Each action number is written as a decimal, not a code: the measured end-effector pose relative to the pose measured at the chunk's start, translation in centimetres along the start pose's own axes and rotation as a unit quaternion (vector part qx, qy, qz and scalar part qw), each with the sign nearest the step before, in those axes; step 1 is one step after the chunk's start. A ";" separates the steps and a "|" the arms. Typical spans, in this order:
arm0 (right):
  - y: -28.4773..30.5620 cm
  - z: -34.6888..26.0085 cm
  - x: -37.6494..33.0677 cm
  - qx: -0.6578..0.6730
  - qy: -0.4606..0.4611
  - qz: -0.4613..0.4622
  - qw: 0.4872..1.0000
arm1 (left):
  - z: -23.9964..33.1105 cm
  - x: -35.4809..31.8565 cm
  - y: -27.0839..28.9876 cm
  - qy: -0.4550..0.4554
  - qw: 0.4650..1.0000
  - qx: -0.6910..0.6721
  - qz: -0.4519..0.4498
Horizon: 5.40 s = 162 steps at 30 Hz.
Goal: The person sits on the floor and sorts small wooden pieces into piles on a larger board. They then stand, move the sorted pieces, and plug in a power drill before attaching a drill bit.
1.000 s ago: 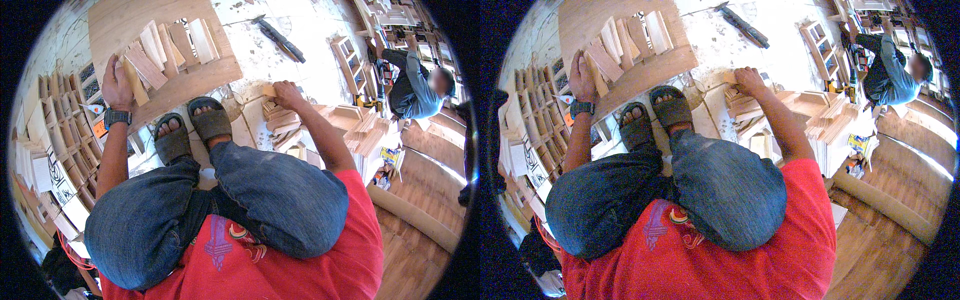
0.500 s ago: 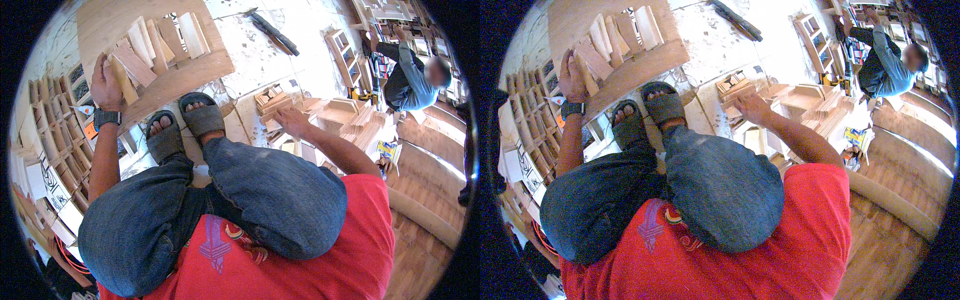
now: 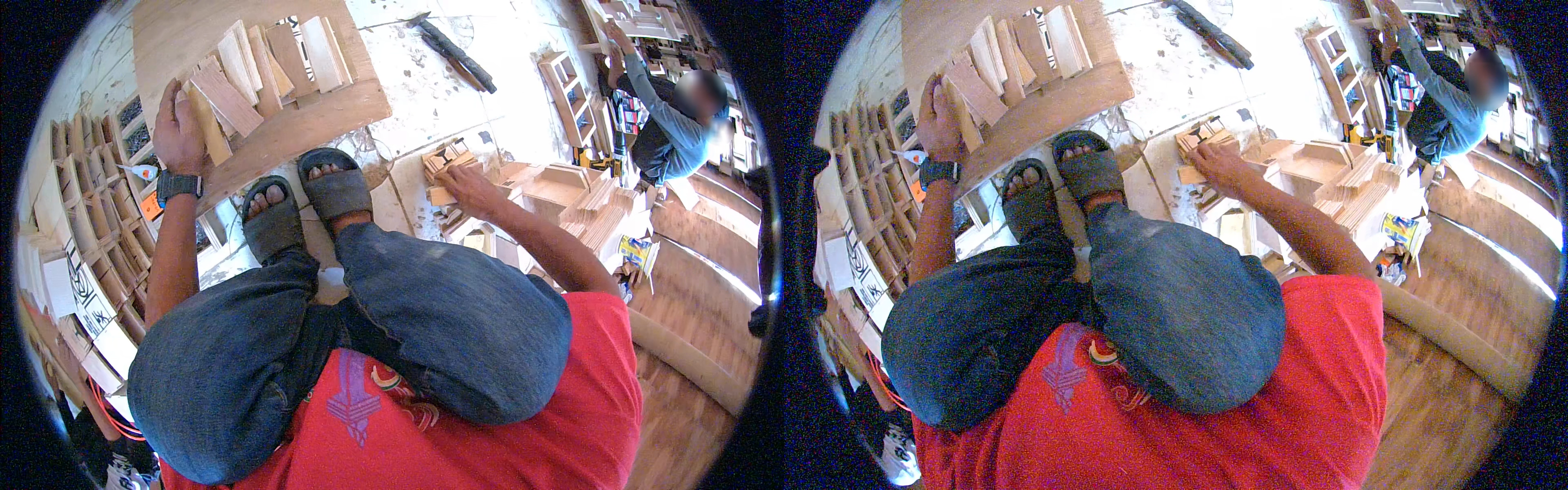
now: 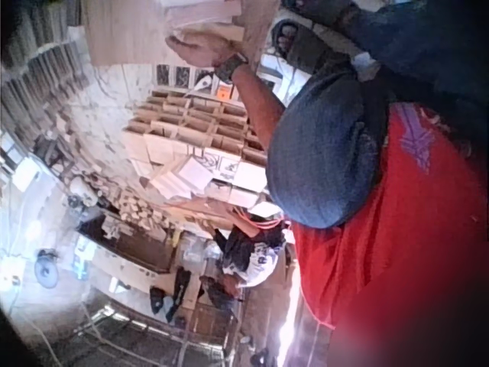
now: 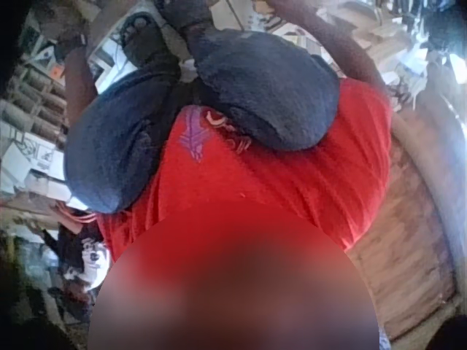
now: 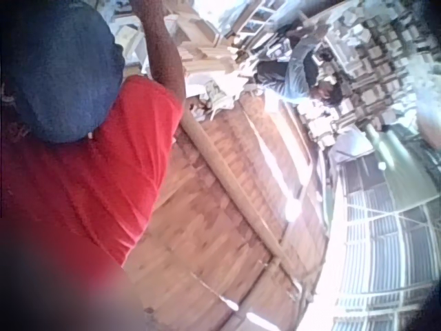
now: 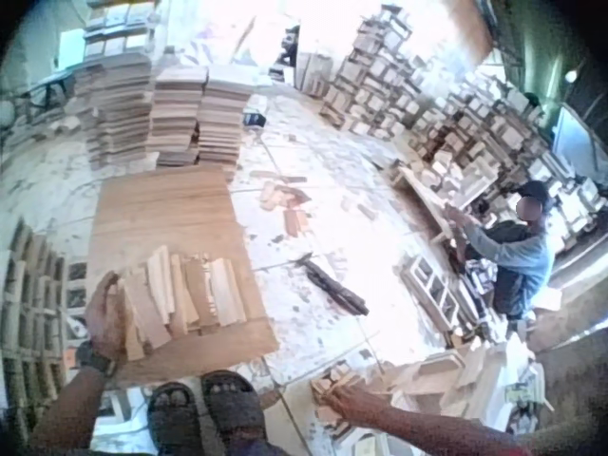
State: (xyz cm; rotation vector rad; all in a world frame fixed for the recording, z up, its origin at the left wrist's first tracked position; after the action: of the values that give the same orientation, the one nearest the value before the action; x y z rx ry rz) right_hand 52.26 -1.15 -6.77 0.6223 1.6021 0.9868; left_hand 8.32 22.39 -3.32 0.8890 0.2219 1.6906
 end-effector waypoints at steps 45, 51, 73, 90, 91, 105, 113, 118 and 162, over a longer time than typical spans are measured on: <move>4.1 5.2 1.7 -0.013 -0.077 -0.077 0.994 | 0.8 0.2 0.2 -0.025 0.999 0.017 0.008; 11.4 4.4 4.0 0.317 -0.160 -0.030 0.934 | 0.4 0.2 0.1 -0.019 1.000 -0.006 0.016; 23.6 -11.6 17.7 0.655 -0.177 0.059 0.733 | 1.0 0.2 0.5 -0.024 0.999 -0.010 0.031; 0.1 6.3 4.0 0.018 -0.091 -0.075 0.993 | 0.9 0.1 0.3 -0.001 1.000 0.005 0.008; -0.6 6.0 3.8 0.012 -0.079 -0.060 0.995 | 0.8 0.0 0.3 0.007 1.000 -0.008 0.007; 1.0 6.1 3.9 0.072 -0.133 -0.089 0.985 | 0.8 0.0 0.2 -0.019 1.000 -0.010 0.012; 3.4 8.3 7.3 0.127 -0.154 -0.046 0.979 | 0.9 0.0 0.2 -0.018 0.999 -0.031 0.019; 1.0 6.3 7.9 0.098 -0.081 -0.083 0.988 | 0.4 0.0 0.2 -0.023 1.000 -0.001 0.014; -0.2 8.1 5.7 0.211 -0.186 -0.127 0.951 | 0.8 0.1 0.2 -0.006 1.000 -0.003 0.017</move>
State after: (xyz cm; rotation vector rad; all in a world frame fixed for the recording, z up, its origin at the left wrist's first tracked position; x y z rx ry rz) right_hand 58.56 5.63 -10.39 0.8135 1.5078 0.3073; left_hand 8.70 22.13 -2.61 0.9028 0.1948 1.7154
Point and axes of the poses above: each hand's wrist, its own x-axis towards the middle knuckle, its own y-axis out of the back of the hand, z = x × y, the point moved 6 cm from there along x, towards the middle knuckle, and after that the axes turned 11 degrees about -y, right-handed, at the moved point
